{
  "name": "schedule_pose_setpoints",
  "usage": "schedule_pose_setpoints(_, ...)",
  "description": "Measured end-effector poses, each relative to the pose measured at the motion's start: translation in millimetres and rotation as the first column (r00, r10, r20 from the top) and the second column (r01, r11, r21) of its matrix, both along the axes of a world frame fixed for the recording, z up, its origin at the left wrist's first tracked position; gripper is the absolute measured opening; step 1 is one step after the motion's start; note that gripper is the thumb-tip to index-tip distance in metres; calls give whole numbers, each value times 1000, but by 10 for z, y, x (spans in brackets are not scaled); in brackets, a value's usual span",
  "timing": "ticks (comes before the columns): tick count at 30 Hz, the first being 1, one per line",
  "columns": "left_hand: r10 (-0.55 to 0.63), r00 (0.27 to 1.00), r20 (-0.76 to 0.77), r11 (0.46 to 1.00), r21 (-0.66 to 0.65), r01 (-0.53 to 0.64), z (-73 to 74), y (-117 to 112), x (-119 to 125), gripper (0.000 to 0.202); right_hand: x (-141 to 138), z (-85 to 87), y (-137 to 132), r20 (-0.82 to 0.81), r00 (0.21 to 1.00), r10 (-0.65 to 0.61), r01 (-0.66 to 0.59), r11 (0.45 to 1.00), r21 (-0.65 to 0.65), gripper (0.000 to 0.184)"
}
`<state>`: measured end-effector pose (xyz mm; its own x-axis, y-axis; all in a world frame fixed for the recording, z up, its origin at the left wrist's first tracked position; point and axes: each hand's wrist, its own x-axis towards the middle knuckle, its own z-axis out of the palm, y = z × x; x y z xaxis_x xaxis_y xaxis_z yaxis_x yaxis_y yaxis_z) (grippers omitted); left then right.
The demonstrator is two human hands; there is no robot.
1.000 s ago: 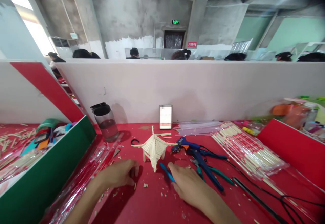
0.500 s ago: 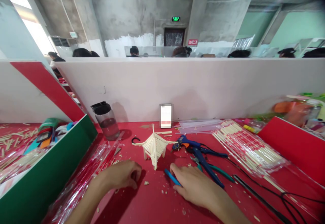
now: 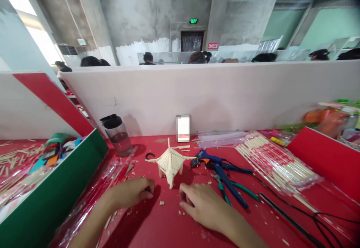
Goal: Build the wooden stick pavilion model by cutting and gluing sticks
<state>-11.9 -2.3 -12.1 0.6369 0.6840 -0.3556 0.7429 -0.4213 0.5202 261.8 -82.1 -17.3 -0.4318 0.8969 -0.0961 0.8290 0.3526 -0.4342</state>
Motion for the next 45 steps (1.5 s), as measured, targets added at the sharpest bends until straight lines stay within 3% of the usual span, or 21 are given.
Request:
schedule_pose_setpoints(4, 28, 999, -42, 999, 41, -26, 193, 54, -182, 23, -12, -10, 12, -36, 999, -3, 3, 1000, -9, 6)
schedule_pose_setpoints(7, 79, 991, -104, 995, 68, -72, 259, 95, -332, 27, -15, -23, 17, -41, 999, 5, -6, 1000, -14, 8)
schedule_pose_setpoints(13, 260, 885, -386, 965, 119, -232, 190, 46, -523, 16, -34, 1, 5, -45, 999, 18, -19, 999, -30, 8)
schedule_pose_setpoints(19, 320, 774, -546, 947, 199, -250, 92, -14, -397, 24, -34, 37, -2, -49, 999, 21, -23, 999, -30, 7)
schedule_pose_setpoints(31, 304, 775, -554, 950, 237, -203, 114, -64, -320, 37, -27, 44, 16, -56, 998, 28, -29, 999, -24, 9)
schedule_pose_setpoints(42, 245, 834, -495, 969, 148, -197, 242, -15, -426, 19, -24, 67, 17, -69, 996, 47, -49, 998, -25, 8)
schedule_pose_setpoints(45, 291, 809, -510, 957, 169, -238, 242, -33, -482, 19, -28, 58, 16, -54, 997, 54, -55, 998, -17, 9)
